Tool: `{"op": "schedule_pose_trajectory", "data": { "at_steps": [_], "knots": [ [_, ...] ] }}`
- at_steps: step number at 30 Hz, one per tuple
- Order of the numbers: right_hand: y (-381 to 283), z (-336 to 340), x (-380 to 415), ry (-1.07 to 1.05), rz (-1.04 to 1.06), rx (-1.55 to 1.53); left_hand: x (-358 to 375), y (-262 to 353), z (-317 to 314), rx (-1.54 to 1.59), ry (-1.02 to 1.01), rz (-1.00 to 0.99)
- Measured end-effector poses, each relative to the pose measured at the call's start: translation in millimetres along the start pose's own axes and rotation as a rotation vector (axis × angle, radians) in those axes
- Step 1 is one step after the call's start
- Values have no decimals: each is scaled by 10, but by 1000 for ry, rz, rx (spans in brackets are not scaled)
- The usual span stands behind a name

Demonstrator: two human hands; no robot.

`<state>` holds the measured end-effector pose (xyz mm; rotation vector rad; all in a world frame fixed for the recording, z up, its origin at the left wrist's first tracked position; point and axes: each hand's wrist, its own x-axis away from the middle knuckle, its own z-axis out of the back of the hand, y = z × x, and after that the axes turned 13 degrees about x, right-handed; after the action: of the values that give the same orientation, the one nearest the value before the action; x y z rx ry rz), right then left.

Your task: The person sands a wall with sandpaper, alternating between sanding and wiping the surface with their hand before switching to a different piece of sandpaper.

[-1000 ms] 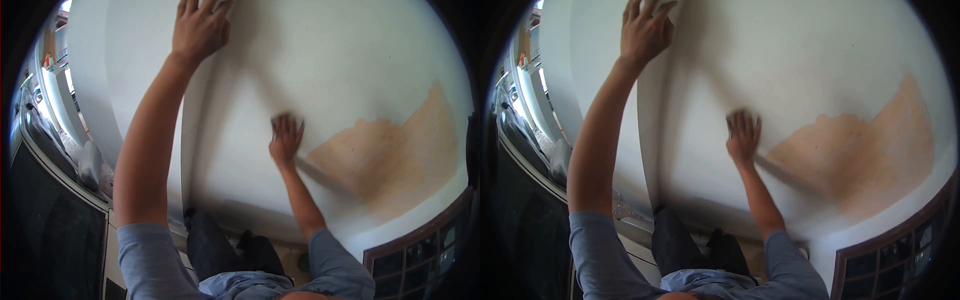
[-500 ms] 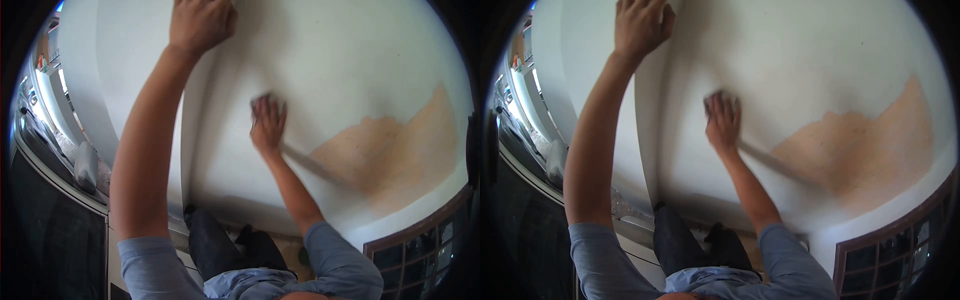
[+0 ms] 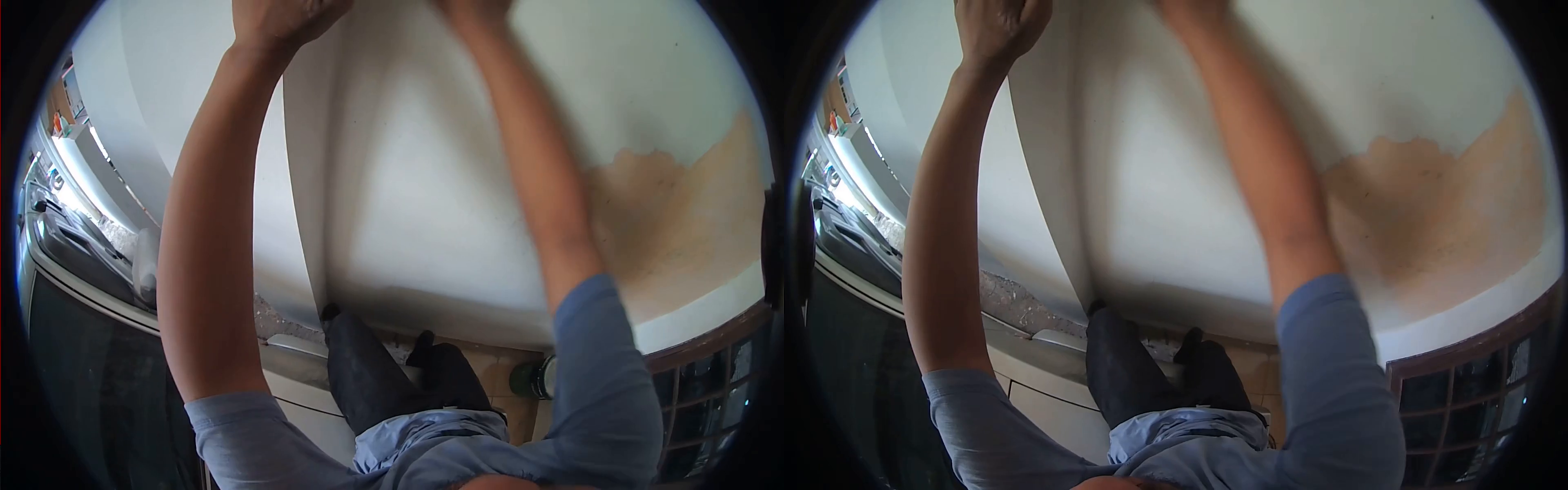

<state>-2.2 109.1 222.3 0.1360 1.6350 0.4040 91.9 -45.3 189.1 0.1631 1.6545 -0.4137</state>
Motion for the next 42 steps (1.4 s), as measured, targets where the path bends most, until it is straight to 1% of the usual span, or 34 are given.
{"op": "schedule_pose_trajectory", "data": {
  "at_steps": [2,3,4,5,6,7,9,10,11,12,13,14,16,17,18,20,21,22,23,24,25,26,27,29,31,32,33,34,35,36,38,40,41,42],
  "knots": [
    [-401,-62,1019,61,105,48,29,-23,21,25,-25,6],
    [-642,163,1515,-237,163,5,32,-30,20,30,-20,7],
    [-889,138,2155,-300,166,-131,38,-18,27,35,-23,34],
    [-1077,201,2608,-358,168,-174,53,-20,50,34,-42,50],
    [-1203,258,2889,-367,146,-206,53,-17,65,39,-58,62],
    [-1233,202,2821,-334,137,-200,45,-27,69,31,-38,35],
    [-1268,99,2669,-187,124,-158,38,-40,83,73,-64,83],
    [-1214,121,2410,-252,94,-218,23,-33,97,80,-68,75],
    [-1109,149,1957,-319,70,-278,15,-34,109,85,-61,71],
    [-1006,137,1552,-341,66,-172,18,-29,115,91,-58,74],
    [-898,85,1147,-241,-3,-157,18,-41,100,84,-48,55],
    [-789,-43,840,-73,-34,-174,13,-36,96,98,-65,74],
    [-545,-23,44,-24,-99,-35,-9,-34,68,46,-15,27],
    [-463,-31,-80,-46,-89,-33,5,-88,6,62,32,-9],
    [-400,-46,-161,-19,-61,-8,26,-91,3,66,24,11],
    [-419,-75,-20,7,-16,17,20,-69,18,71,35,-33],
    [-464,-45,257,-115,10,-42,23,-20,54,66,13,1],
    [-509,-13,562,-225,30,-95,20,9,76,67,35,-1],
    [-675,20,1030,-151,48,-30,27,17,81,82,12,33],
    [-799,112,1488,-284,124,-62,23,14,84,94,-12,59],
    [-910,84,2019,-219,125,-86,30,11,66,89,-8,76],
    [-1004,15,2267,-152,130,-116,42,0,73,41,-17,75],
    [-1010,7,2085,-123,132,-124,35,-8,98,14,-28,93],
    [-801,160,1660,-373,147,-287,25,21,116,-15,-50,120],
    [-555,-20,840,-115,31,11,33,12,119,-34,-41,122],
    [-375,-31,329,-69,-27,34,37,-1,81,-33,2,104],
    [-153,10,-232,-95,-73,-3,44,-4,76,-42,-23,116],
    [4,-33,-579,-32,-130,-6,39,-8,77,-52,-42,126],
    [135,-46,-813,-66,-147,42,41,1,60,-38,0,110],
    [196,-64,-782,-68,-147,55,81,-60,124,-43,-124,106],
    [278,-133,-638,-14,-40,101,78,-55,47,-105,24,-18],
    [184,42,66,-157,-46,108,45,7,38,-80,52,2],
    [95,36,521,31,-83,-11,50,6,63,-64,71,27],
    [-47,105,1091,-66,-85,-4,90,-46,50,-81,72,51]
  ]
}}
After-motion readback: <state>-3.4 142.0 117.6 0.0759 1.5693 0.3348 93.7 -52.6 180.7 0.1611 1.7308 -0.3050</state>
